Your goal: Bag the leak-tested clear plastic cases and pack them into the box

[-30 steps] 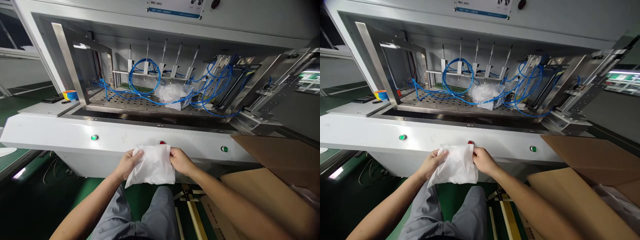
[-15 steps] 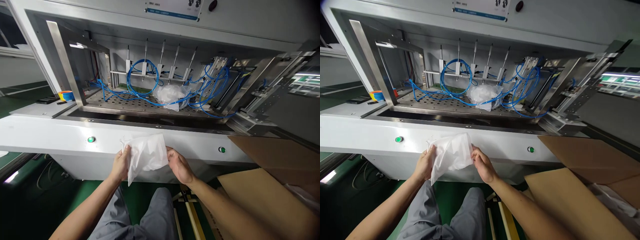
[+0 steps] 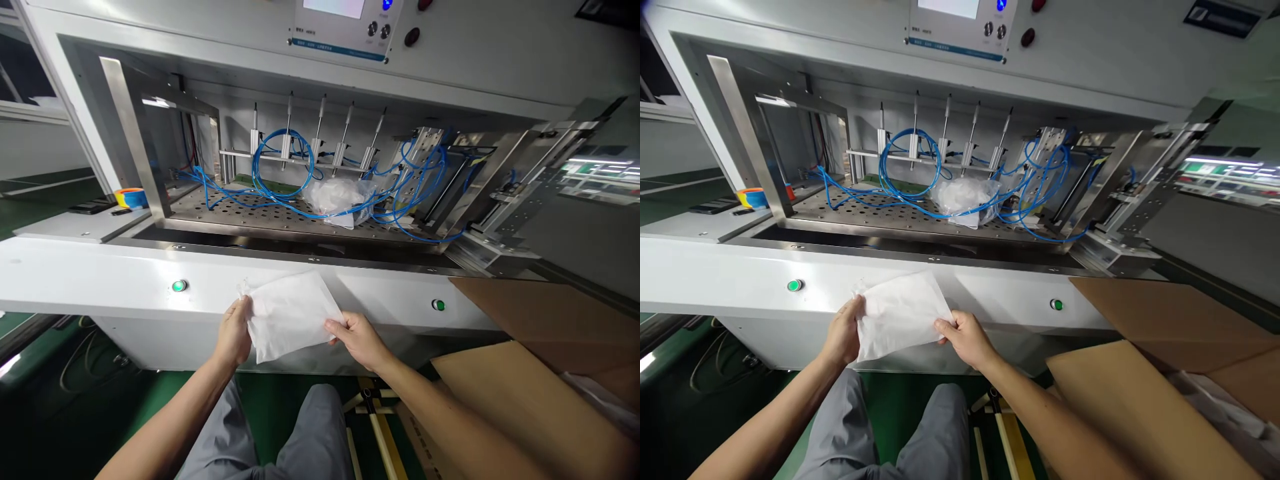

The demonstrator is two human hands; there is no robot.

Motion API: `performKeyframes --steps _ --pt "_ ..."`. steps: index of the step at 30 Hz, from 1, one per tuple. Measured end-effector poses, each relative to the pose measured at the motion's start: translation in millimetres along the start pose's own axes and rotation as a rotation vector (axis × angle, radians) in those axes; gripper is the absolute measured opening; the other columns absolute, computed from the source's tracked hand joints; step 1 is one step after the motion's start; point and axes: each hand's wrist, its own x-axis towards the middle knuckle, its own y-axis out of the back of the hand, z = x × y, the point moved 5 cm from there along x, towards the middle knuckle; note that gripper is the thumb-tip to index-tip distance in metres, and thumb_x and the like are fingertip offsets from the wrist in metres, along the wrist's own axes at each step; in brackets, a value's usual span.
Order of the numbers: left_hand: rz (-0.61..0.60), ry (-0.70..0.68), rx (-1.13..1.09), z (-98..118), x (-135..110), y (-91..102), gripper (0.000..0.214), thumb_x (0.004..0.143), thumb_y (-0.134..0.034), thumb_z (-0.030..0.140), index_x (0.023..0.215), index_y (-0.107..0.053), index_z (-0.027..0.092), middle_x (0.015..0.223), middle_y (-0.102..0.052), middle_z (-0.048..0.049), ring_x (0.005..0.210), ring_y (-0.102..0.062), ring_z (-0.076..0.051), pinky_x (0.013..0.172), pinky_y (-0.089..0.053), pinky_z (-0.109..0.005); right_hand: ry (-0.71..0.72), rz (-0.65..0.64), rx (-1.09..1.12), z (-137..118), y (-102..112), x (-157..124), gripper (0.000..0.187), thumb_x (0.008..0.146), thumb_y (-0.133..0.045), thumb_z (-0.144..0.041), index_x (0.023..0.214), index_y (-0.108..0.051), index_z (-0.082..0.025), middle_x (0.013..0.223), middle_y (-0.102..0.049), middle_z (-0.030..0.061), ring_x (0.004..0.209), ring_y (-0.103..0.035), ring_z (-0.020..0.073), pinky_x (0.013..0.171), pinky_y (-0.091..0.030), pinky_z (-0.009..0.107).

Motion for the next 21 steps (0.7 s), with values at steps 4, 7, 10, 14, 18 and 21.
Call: performKeyframes --steps 4,7,10,14,18,21 --pt "0.068 -0.053 0.020 6.5 4.2 14.3 0.060 0.074 -0.079 0.049 0.125 -0.058 0.025 0.103 -0.068 -0.0045 0.086 -0.066 -0.020 0.072 -0.053 -0.032 0.119 -0.010 -0.330 -22.2 16.6 -4.3 0.031 0.087 -0.062 -0.040 0.068 -0.054 -0.017 0.072 -0.055 0.0003 0.065 -0.052 0.0141 0.058 -0.039 0.025" --pt "0.011 -0.278 0.344 28.9 0.0 15.2 0.053 0.083 -0.074 0.047 0.130 -0.058 0.027 0.131 -0.063 -0.0095 0.115 -0.062 -0.027 0.092 -0.055 -0.040 0.308 -0.049 -0.559 -41.3 20.2 -11.6 0.038 0.086 -0.058 -0.025 0.060 -0.031 -0.019 0.068 -0.041 -0.0032 0.059 -0.039 0.0092 0.055 -0.028 0.025" --pt "-0.280 -0.591 0.644 47.7 -18.0 -11.7 0.048 0.092 -0.065 0.036 0.139 -0.053 0.032 0.149 -0.052 -0.0084 0.140 -0.047 -0.029 0.113 -0.046 -0.048 0.478 -0.225 -0.722 -49.4 6.5 -19.7 0.038 0.082 -0.057 -0.012 0.061 -0.027 -0.019 0.067 -0.040 -0.0038 0.059 -0.038 0.0088 0.056 -0.028 0.025" --pt "-0.808 -0.905 0.838 43.5 -57.5 -61.7 0.059 0.093 -0.063 0.023 0.147 -0.042 0.031 0.156 -0.045 -0.0095 0.154 -0.025 -0.029 0.127 -0.029 -0.055 0.722 -0.441 -1.032 -47.3 -24.8 -32.7 0.021 0.084 -0.061 -0.009 0.066 -0.053 -0.017 0.078 -0.061 0.0017 0.080 -0.056 0.0156 0.073 -0.042 0.027" --pt "-0.985 -0.844 0.967 26.9 -66.7 -82.1 0.026 0.086 -0.072 0.026 0.110 -0.061 0.026 0.144 -0.055 -0.0073 0.149 -0.034 -0.032 0.128 -0.017 -0.061 0.798 -0.514 -1.266 -46.0 -40.5 -43.0 0.004 0.089 -0.065 -0.017 0.089 -0.068 -0.017 0.089 -0.068 0.0038 0.083 -0.060 0.0179 0.074 -0.043 0.030" --pt "-0.963 -0.717 0.953 23.7 -59.2 -79.3 0.023 0.080 -0.078 0.030 0.093 -0.060 0.023 0.130 -0.062 -0.0054 0.125 -0.057 -0.029 0.114 -0.040 -0.050 0.811 -0.544 -1.301 -51.7 -38.1 -51.2 0.004 0.090 -0.064 -0.016 0.087 -0.067 -0.017 0.090 -0.067 0.0023 0.080 -0.058 0.0168 0.070 -0.041 0.030"
